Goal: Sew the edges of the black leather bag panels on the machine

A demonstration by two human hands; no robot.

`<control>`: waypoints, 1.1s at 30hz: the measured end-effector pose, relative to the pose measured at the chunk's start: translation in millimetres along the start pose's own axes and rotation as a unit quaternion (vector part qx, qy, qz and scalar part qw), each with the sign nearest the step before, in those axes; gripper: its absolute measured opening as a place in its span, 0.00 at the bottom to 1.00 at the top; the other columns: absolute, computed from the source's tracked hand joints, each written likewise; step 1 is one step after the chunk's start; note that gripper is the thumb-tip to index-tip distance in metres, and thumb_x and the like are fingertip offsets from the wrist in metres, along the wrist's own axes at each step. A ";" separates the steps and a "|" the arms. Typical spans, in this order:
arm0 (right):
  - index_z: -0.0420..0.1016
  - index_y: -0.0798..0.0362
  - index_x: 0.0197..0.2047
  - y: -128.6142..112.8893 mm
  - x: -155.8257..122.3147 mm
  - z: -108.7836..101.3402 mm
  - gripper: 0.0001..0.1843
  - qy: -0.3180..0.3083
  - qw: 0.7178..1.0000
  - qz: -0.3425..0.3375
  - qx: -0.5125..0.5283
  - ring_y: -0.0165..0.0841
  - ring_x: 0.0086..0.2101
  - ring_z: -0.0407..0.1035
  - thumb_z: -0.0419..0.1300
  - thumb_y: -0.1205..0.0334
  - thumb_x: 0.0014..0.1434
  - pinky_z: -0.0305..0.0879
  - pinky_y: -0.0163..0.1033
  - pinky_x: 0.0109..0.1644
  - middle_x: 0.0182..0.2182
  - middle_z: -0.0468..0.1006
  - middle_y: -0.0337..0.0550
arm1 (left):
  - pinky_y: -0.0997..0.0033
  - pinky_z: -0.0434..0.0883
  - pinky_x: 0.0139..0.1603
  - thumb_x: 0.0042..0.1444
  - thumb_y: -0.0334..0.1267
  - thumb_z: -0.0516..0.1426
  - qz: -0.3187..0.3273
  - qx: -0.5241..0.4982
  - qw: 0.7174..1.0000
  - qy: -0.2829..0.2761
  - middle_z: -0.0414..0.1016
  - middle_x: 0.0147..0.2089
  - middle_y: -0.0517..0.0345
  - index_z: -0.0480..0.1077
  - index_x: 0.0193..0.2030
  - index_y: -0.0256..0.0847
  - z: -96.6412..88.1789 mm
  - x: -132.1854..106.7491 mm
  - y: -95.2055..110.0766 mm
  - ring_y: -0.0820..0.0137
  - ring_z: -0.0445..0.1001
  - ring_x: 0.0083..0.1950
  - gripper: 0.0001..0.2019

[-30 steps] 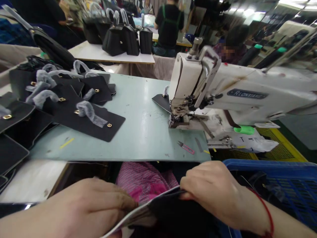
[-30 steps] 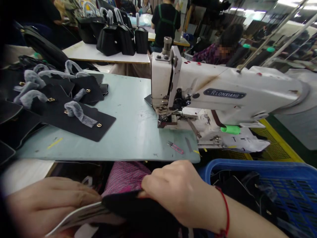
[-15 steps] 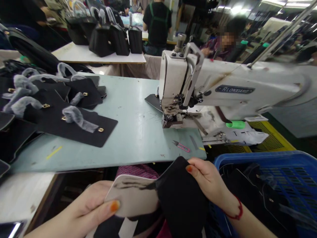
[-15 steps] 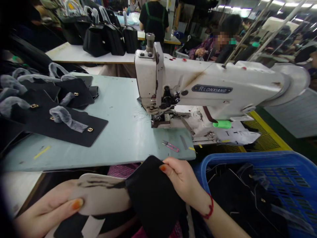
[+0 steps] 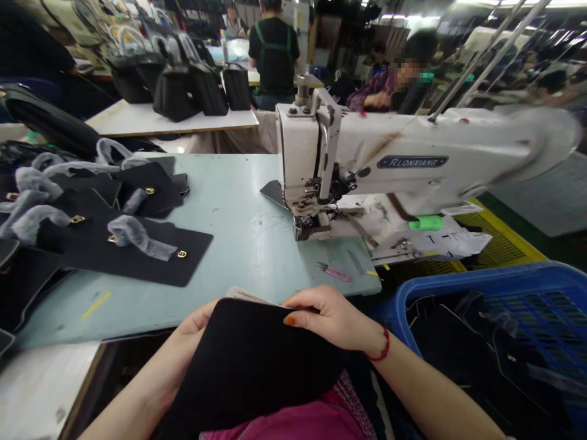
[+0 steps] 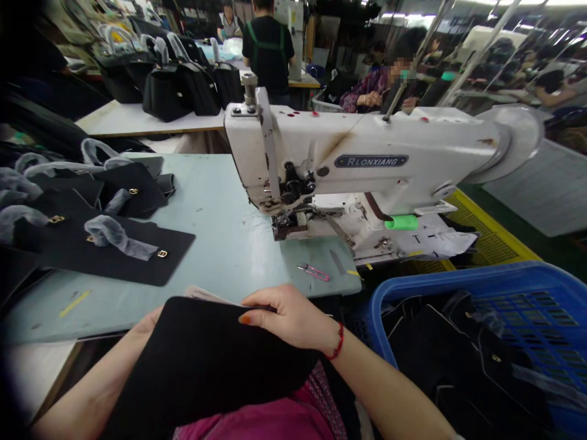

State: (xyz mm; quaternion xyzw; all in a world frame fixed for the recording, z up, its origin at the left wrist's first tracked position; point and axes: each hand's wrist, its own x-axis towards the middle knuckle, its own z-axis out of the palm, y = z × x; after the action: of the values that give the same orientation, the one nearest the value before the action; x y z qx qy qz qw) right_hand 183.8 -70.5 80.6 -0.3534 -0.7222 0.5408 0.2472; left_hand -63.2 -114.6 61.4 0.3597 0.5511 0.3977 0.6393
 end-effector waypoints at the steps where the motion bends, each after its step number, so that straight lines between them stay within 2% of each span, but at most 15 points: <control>1: 0.81 0.56 0.46 2.3 -0.3 2.4 0.14 -0.002 1.000 0.006 0.011 0.33 0.39 0.76 0.60 0.56 0.65 0.69 0.34 0.45 0.38 0.83 0.43 | 0.80 0.64 0.21 0.49 0.45 0.66 -0.035 -0.027 0.999 -0.020 0.76 0.27 0.62 0.73 0.38 0.41 -3.7 2.8 0.6 0.75 0.70 0.21 0.13; 3: 0.81 0.55 0.47 7.3 -2.6 7.5 0.14 0.012 0.999 0.016 0.035 0.33 0.40 0.76 0.59 0.57 0.66 0.69 0.34 0.45 0.39 0.83 0.42 | 0.79 0.66 0.22 0.48 0.45 0.67 -0.056 -0.064 0.996 -0.028 0.78 0.32 0.63 0.69 0.46 0.46 -12.7 6.9 -0.6 0.74 0.71 0.22 0.20; 4: 0.81 0.54 0.49 9.5 -4.3 10.1 0.14 0.018 0.999 0.020 0.046 0.33 0.41 0.76 0.58 0.58 0.67 0.69 0.34 0.45 0.40 0.83 0.42 | 0.79 0.66 0.22 0.48 0.45 0.67 -0.038 -0.067 0.997 -0.015 0.77 0.32 0.64 0.67 0.49 0.48 -17.2 8.0 -2.4 0.75 0.70 0.22 0.22; 5: 0.81 0.53 0.50 11.5 -6.1 12.7 0.15 0.023 0.998 0.022 0.056 0.33 0.42 0.76 0.57 0.58 0.68 0.69 0.34 0.46 0.41 0.83 0.42 | 0.80 0.64 0.20 0.49 0.45 0.67 -0.016 -0.058 0.998 0.002 0.76 0.31 0.65 0.66 0.49 0.48 -21.4 8.5 -4.7 0.76 0.69 0.20 0.22; 7: 0.79 0.51 0.54 14.5 -9.5 17.5 0.17 0.031 0.997 0.024 0.072 0.34 0.44 0.76 0.55 0.57 0.69 0.70 0.35 0.48 0.44 0.82 0.42 | 0.81 0.65 0.22 0.51 0.44 0.66 0.020 -0.013 0.999 0.025 0.75 0.28 0.64 0.70 0.41 0.44 -28.3 8.0 -9.4 0.76 0.69 0.22 0.14; 9: 0.78 0.50 0.56 16.7 -12.4 21.1 0.18 0.041 0.996 0.025 0.076 0.35 0.47 0.76 0.54 0.56 0.69 0.70 0.37 0.51 0.48 0.81 0.43 | 0.80 0.70 0.29 0.52 0.44 0.64 0.023 0.029 0.999 0.027 0.77 0.31 0.59 0.74 0.34 0.40 -33.0 6.0 -12.3 0.72 0.74 0.30 0.10; 10: 0.77 0.49 0.56 17.6 -13.5 22.4 0.18 0.047 0.996 0.025 0.073 0.36 0.48 0.75 0.54 0.56 0.69 0.70 0.38 0.53 0.49 0.81 0.43 | 0.76 0.73 0.35 0.53 0.45 0.63 0.013 0.031 0.999 0.016 0.79 0.34 0.56 0.76 0.34 0.39 -34.5 4.7 -12.8 0.68 0.76 0.35 0.11; 13: 0.77 0.48 0.56 20.8 -16.2 23.9 0.16 0.056 0.996 0.025 0.058 0.36 0.51 0.74 0.55 0.59 0.69 0.68 0.40 0.56 0.52 0.79 0.43 | 0.66 0.75 0.45 0.53 0.51 0.61 -0.023 0.027 0.999 -0.014 0.81 0.43 0.49 0.78 0.43 0.39 -34.8 -0.8 -11.8 0.59 0.78 0.43 0.18; 15: 0.78 0.48 0.55 23.5 -17.6 23.6 0.16 0.047 0.997 0.017 0.062 0.35 0.51 0.74 0.55 0.62 0.68 0.67 0.39 0.56 0.52 0.79 0.42 | 0.67 0.74 0.46 0.52 0.50 0.63 -0.009 0.086 0.996 0.010 0.81 0.43 0.49 0.79 0.42 0.39 -31.0 -5.1 -11.2 0.60 0.78 0.43 0.18; 18: 0.78 0.49 0.54 27.2 -19.4 22.6 0.15 0.027 0.997 0.001 0.075 0.32 0.46 0.76 0.56 0.63 0.68 0.69 0.36 0.52 0.47 0.82 0.40 | 0.74 0.73 0.40 0.52 0.47 0.64 0.054 0.177 0.981 0.057 0.80 0.38 0.53 0.79 0.36 0.39 -20.8 -10.9 -12.3 0.65 0.77 0.38 0.13; 20: 0.78 0.50 0.54 27.1 -20.4 22.5 0.15 0.032 0.997 -0.004 0.072 0.32 0.44 0.76 0.55 0.62 0.69 0.69 0.35 0.50 0.45 0.82 0.40 | 0.76 0.73 0.40 0.54 0.46 0.63 0.104 0.198 0.972 0.072 0.80 0.38 0.54 0.78 0.34 0.40 -12.7 -14.0 -13.4 0.66 0.76 0.38 0.11; 23: 0.78 0.50 0.54 21.1 -21.0 24.1 0.16 0.048 0.997 -0.008 0.052 0.32 0.46 0.75 0.52 0.59 0.70 0.68 0.34 0.52 0.47 0.81 0.41 | 0.76 0.74 0.39 0.56 0.44 0.62 0.160 0.216 0.959 0.095 0.79 0.41 0.55 0.76 0.32 0.41 -0.6 -17.9 -14.1 0.67 0.76 0.39 0.09; 29: 0.78 0.52 0.53 7.6 -18.5 32.5 0.20 0.091 0.996 0.007 0.009 0.34 0.46 0.75 0.51 0.52 0.70 0.68 0.36 0.51 0.47 0.81 0.44 | 0.76 0.73 0.42 0.59 0.41 0.60 0.200 0.246 0.944 0.088 0.78 0.42 0.55 0.73 0.31 0.41 15.3 -22.1 -15.7 0.68 0.75 0.41 0.08; 33: 0.80 0.51 0.50 9.8 -16.2 37.3 0.17 0.109 0.994 -0.004 0.015 0.32 0.44 0.76 0.53 0.53 0.70 0.68 0.33 0.48 0.44 0.82 0.42 | 0.77 0.72 0.42 0.59 0.40 0.60 0.196 0.236 0.947 0.090 0.77 0.40 0.57 0.72 0.30 0.42 19.2 -21.6 -16.6 0.69 0.75 0.41 0.08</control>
State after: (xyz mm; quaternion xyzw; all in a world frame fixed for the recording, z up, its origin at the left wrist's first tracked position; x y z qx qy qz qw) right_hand 168.7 -104.0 60.7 -0.4040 -0.6837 0.5090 0.3320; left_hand -44.0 -141.7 58.1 0.5641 0.6031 0.4045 0.3931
